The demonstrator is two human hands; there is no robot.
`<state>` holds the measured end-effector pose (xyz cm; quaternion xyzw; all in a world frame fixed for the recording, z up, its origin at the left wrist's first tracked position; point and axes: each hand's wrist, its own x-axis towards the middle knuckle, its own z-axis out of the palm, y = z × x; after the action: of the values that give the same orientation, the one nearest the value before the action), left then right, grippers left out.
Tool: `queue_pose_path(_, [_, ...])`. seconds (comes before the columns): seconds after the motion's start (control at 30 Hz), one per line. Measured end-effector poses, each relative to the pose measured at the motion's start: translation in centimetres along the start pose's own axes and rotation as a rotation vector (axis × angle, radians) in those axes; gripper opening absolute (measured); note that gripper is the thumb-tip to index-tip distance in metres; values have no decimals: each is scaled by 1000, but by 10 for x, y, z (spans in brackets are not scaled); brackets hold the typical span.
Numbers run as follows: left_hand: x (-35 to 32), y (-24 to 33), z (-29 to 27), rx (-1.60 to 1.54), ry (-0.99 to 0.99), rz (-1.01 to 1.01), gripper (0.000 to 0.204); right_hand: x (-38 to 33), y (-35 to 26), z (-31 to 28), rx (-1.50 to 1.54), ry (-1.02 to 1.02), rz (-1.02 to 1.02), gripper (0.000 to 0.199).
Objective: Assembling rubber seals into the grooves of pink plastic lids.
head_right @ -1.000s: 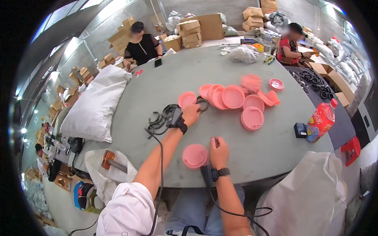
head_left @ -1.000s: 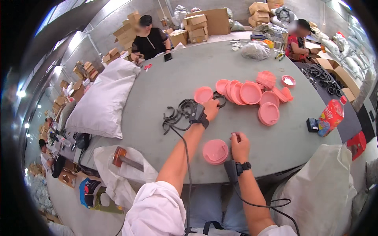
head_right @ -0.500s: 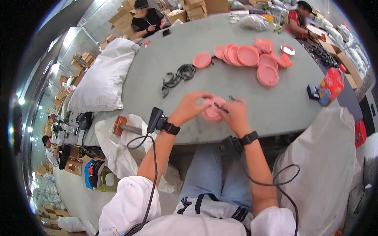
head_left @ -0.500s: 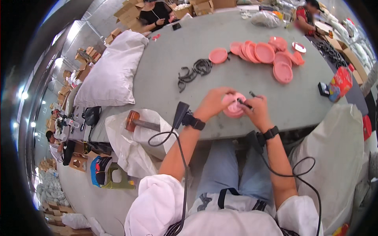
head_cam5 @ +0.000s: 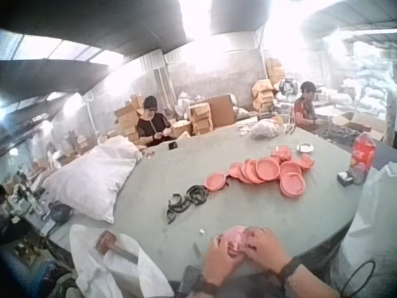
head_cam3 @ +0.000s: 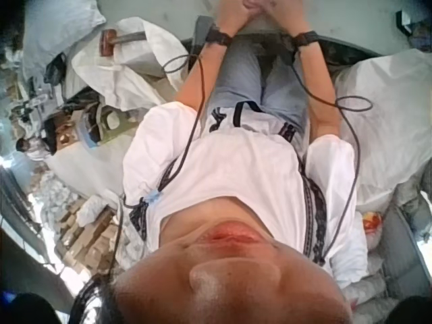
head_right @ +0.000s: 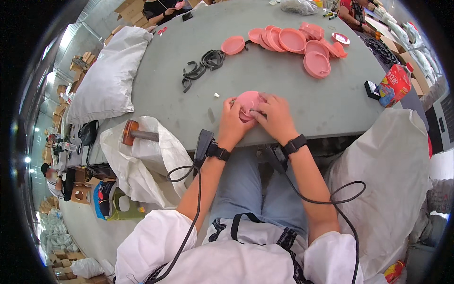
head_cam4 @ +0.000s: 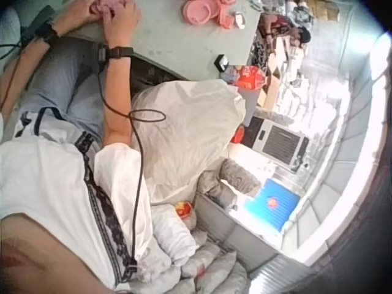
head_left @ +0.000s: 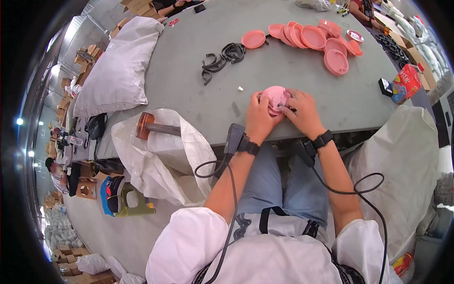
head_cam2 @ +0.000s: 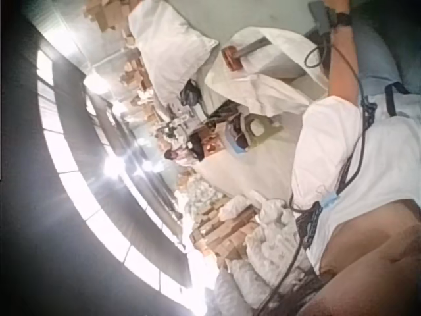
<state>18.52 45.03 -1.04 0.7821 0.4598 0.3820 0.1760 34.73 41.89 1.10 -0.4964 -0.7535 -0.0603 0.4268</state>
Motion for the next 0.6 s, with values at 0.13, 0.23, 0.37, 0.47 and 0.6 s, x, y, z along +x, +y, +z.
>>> queue_pose_path(0.13, [20,-29,-25,-351,-412,35,40,-1,-2,-12,167,-122,92,19])
queue_pose_path(0.23, [31,-33,-56,-186,-616,27,46,3,-25,-38,255,-371,220,19])
queue_pose_path(0.37, [18,-18,-56,70,-514,-30,55,5,-30,-46,341,-584,359,18])
queue_pose_path(0.47, [-16,1,-28,219,-335,100,60,0,-18,-43,209,-386,71,17])
queue_pose_path(0.6, [-31,6,-16,46,-111,0,50,-3,-21,-38,-13,-459,-76,18])
